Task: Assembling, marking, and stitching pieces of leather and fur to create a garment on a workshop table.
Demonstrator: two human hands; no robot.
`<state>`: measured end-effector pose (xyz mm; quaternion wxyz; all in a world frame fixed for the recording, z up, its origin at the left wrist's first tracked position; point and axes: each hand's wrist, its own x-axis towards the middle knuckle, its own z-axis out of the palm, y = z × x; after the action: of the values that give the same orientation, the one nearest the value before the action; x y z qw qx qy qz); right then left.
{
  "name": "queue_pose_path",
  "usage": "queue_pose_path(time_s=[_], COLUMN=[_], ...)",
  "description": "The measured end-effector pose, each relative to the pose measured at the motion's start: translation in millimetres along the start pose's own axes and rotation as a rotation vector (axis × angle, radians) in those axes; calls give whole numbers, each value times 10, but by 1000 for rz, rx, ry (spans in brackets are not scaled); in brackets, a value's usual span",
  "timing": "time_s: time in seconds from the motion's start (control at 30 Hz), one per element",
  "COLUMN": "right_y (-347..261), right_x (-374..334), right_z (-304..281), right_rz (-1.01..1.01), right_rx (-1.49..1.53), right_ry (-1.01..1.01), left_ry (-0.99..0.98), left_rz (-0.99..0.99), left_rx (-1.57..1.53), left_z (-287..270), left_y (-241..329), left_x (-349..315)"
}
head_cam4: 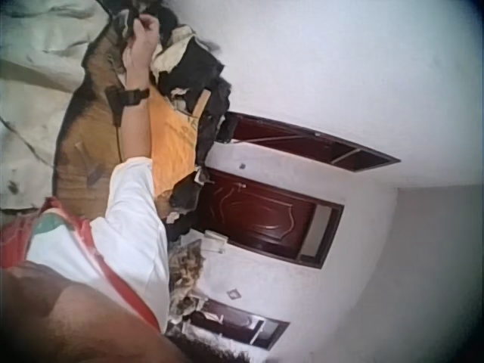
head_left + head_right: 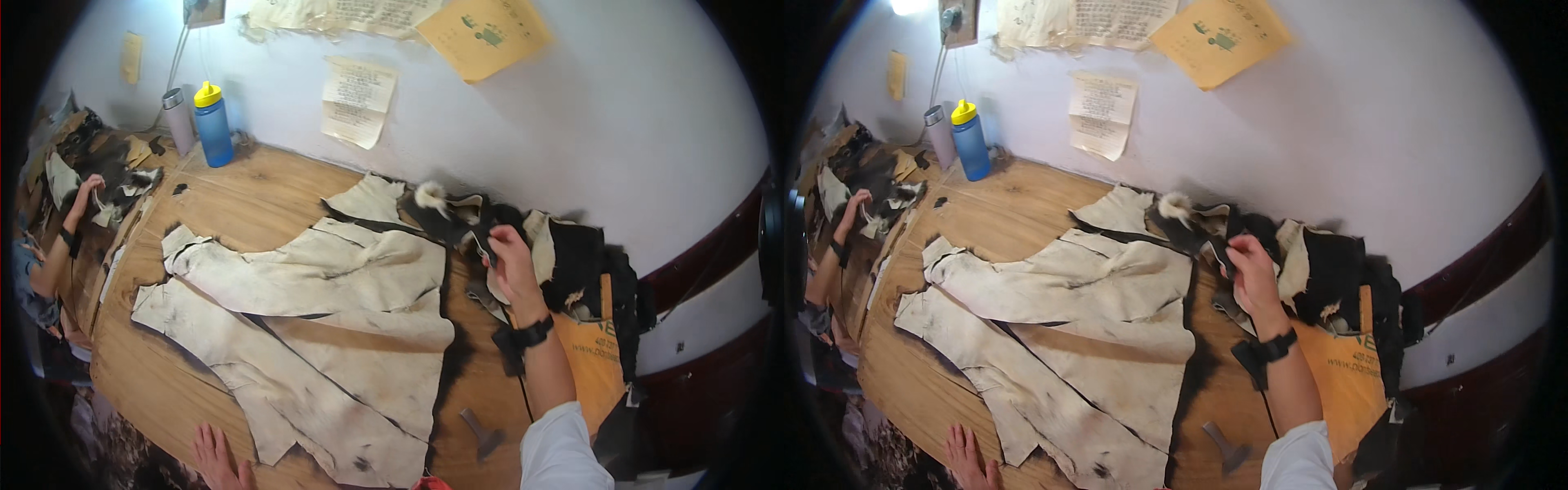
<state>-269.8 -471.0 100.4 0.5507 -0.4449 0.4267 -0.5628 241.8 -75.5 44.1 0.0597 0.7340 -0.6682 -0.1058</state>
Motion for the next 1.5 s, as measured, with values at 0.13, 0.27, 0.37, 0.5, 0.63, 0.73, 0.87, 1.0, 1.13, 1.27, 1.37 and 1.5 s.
queue_pose_path(time_s=[0.13,0.27,0.37,0.5,0.63,0.73,0.87,1.0,1.13,1.27,1.37,1.5], right_y=[51,160,40,-217,-77,228,448,109,42,690,1045,1174], right_x=[-750,-1225,-1383,-1412,-1154,-890,-710,-579,-160,474,818,1047], right_z=[-826,-1209,-1246,-882,-573,-676,-579,-187,571,1022,1201,1387], right_rz=[117,144,-155,-227,-88,-63,-210,-104,-406,-471,-571,-245], right_rx=[-231,-593,-1140,-1840,-1347,-1295,-1363,-1590,-1287,-1246,-1512,-1531], right_ry=[224,322,242,56,151,40,224,17,-187,-320,-322,-372], left_ry=[-76,16,4,-21,-16,-31,-8,19,-6,-12,5,54], left_rz=[-32,48,59,37,36,19,-14,14,-30,-5,6,-14], left_rx=[64,4,7,27,35,46,36,17,10,47,5,-51], left_z=[-105,-137,-162,-163,-159,-170,-194,-132,-113,-106,-19,61], left_y=[75,100,142,147,127,144,170,108,105,105,59,3], left_x=[67,110,131,98,54,54,66,111,40,71,69,-6])
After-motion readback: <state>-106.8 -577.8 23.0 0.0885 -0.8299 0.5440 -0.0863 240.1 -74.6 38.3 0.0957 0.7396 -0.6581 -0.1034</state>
